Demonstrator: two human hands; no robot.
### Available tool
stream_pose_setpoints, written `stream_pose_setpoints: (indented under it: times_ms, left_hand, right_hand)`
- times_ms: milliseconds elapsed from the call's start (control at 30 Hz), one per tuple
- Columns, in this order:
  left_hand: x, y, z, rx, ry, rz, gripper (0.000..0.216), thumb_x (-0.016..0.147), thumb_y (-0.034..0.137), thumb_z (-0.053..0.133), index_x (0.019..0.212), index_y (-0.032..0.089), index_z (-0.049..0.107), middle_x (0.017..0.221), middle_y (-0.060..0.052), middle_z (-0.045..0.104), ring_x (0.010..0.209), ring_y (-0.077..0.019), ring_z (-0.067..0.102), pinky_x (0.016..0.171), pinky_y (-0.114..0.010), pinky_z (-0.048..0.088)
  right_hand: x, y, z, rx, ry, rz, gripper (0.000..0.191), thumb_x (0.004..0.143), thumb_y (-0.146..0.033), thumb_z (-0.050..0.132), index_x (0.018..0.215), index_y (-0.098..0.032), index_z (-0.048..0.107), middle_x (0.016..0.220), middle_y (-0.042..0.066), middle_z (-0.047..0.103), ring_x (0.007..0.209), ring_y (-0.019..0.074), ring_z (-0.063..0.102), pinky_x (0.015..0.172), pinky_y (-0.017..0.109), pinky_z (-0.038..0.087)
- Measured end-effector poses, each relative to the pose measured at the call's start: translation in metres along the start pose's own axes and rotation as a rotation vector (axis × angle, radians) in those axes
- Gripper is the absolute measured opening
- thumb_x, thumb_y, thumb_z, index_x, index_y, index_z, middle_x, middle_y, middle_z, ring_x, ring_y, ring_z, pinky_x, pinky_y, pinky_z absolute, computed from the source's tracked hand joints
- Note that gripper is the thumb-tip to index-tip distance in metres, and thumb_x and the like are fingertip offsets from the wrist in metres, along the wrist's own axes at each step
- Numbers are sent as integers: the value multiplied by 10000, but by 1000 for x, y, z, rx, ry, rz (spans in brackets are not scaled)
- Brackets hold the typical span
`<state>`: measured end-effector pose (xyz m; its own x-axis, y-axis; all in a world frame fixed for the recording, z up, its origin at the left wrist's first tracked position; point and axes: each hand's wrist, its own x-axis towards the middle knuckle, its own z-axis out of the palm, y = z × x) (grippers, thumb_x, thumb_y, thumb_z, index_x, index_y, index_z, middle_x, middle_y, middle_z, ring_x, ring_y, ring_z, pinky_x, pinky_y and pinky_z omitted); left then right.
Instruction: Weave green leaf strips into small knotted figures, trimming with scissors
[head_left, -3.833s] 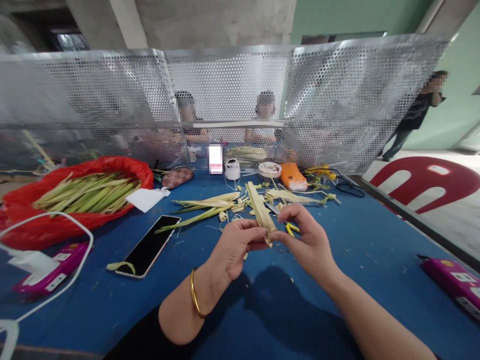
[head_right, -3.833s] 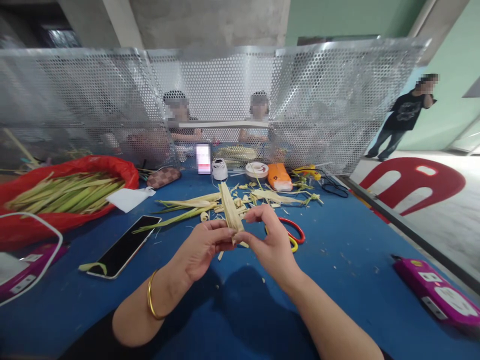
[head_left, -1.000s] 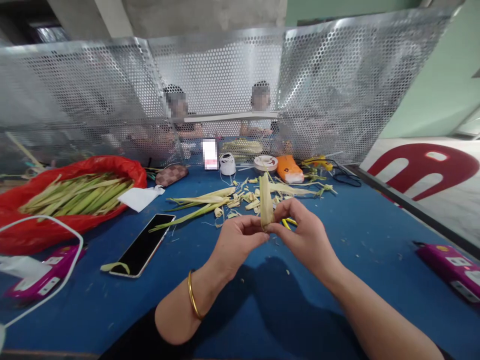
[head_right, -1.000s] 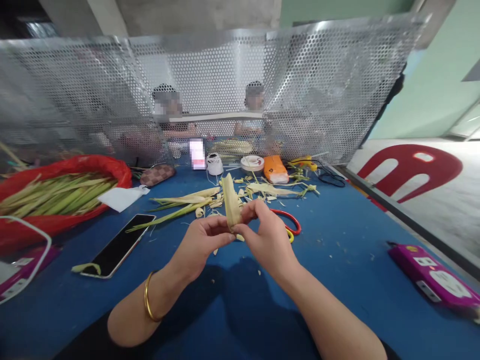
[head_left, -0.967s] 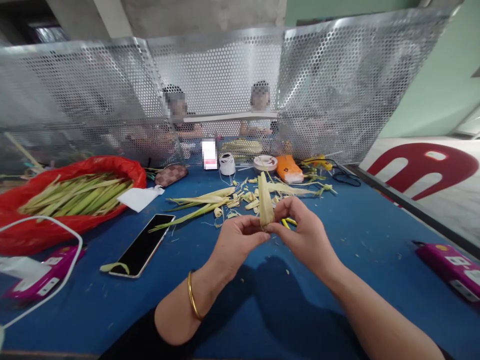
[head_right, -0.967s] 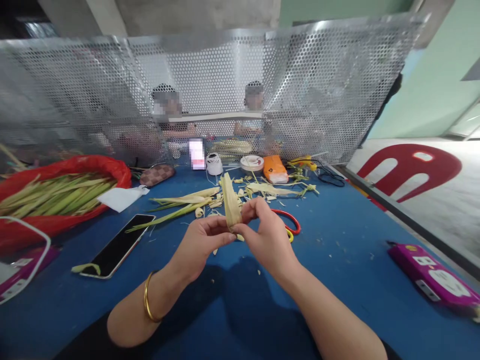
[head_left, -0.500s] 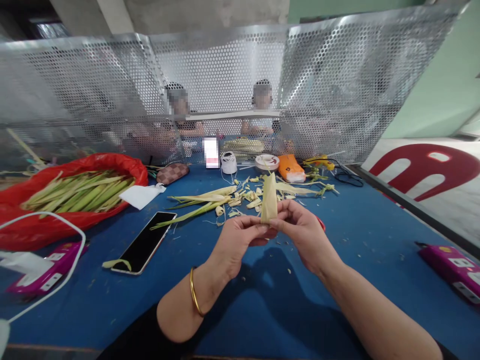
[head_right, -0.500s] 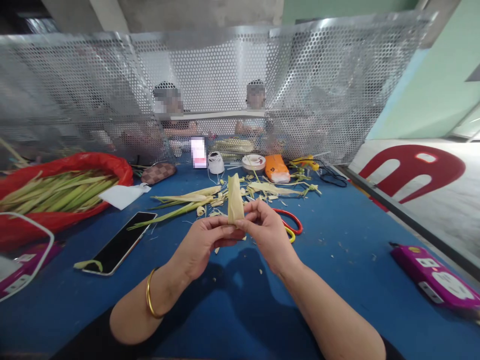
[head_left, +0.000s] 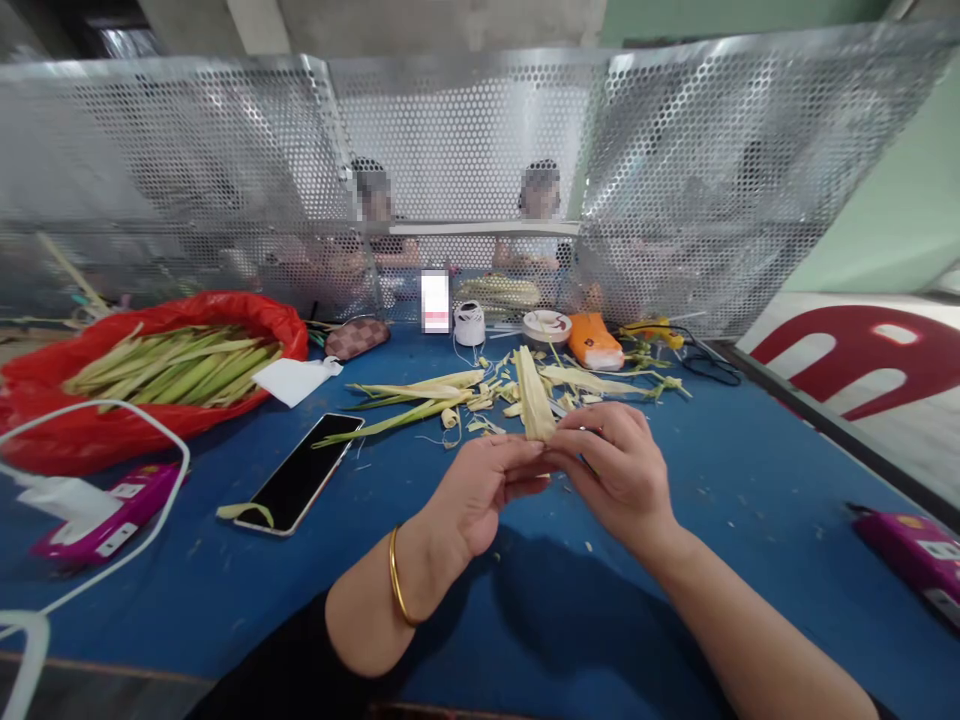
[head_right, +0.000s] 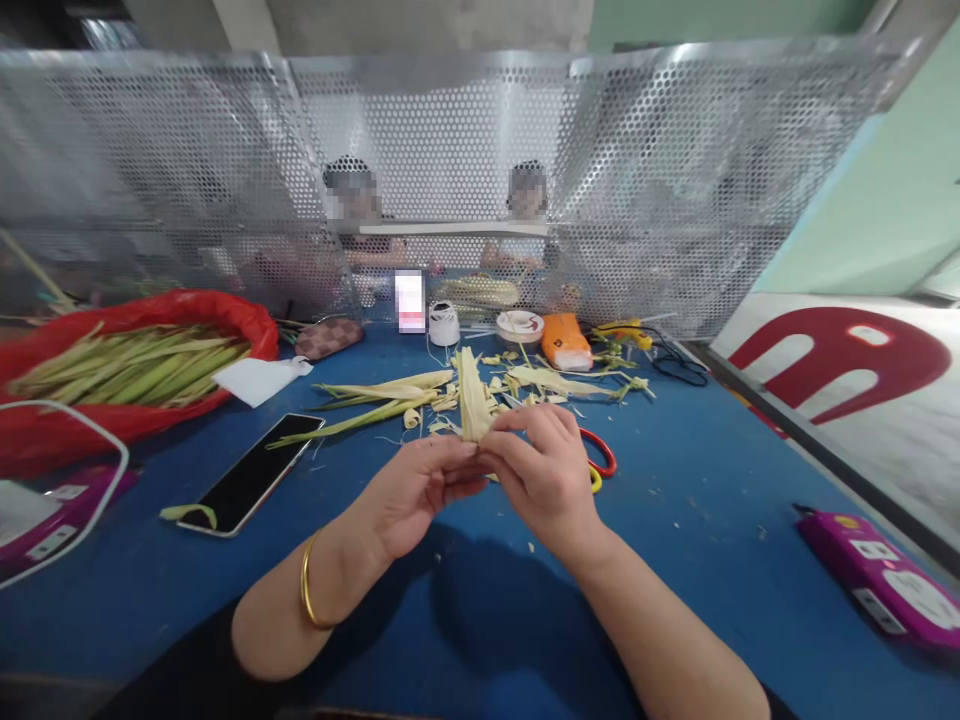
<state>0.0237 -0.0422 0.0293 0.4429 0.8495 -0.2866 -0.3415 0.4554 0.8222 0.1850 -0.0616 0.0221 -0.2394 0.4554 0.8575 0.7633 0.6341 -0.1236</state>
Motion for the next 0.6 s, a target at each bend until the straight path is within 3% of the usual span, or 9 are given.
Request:
stream_pose_setpoints:
  times_ms: [267, 433, 600]
  left_hand:
    - [1, 0, 2, -124, -38, -49, 130, 670, 210, 729, 772, 129, 732, 793, -68, 725, 761, -169, 667, 672, -248, 529]
    - [0, 0, 5, -38, 73, 54, 236, 606, 222, 814, 797, 116, 726, 844, -68, 712, 734, -144, 646, 675, -254, 522]
    - [1, -7, 9, 7, 192, 198, 251, 548, 232, 836, 727, 100, 718, 767, -63, 701, 685, -125, 610, 687, -265, 506]
  right_hand:
    - [1, -1, -1, -59, 42, -64, 188, 831, -64, 578, 766, -227, 646, 770, 15, 664, 715, 155, 591, 776, 350, 427]
    - [0, -1, 1, -82, 20, -102, 168, 841, -102, 601, 755, -239, 646, 764, 3, 668, 719, 150, 586, 809, 341, 419]
    - [-1, -2, 1, -55, -66, -10, 154, 865, -155, 589, 763, -254, 650, 787, 8, 665, 744, 162, 587, 809, 351, 408]
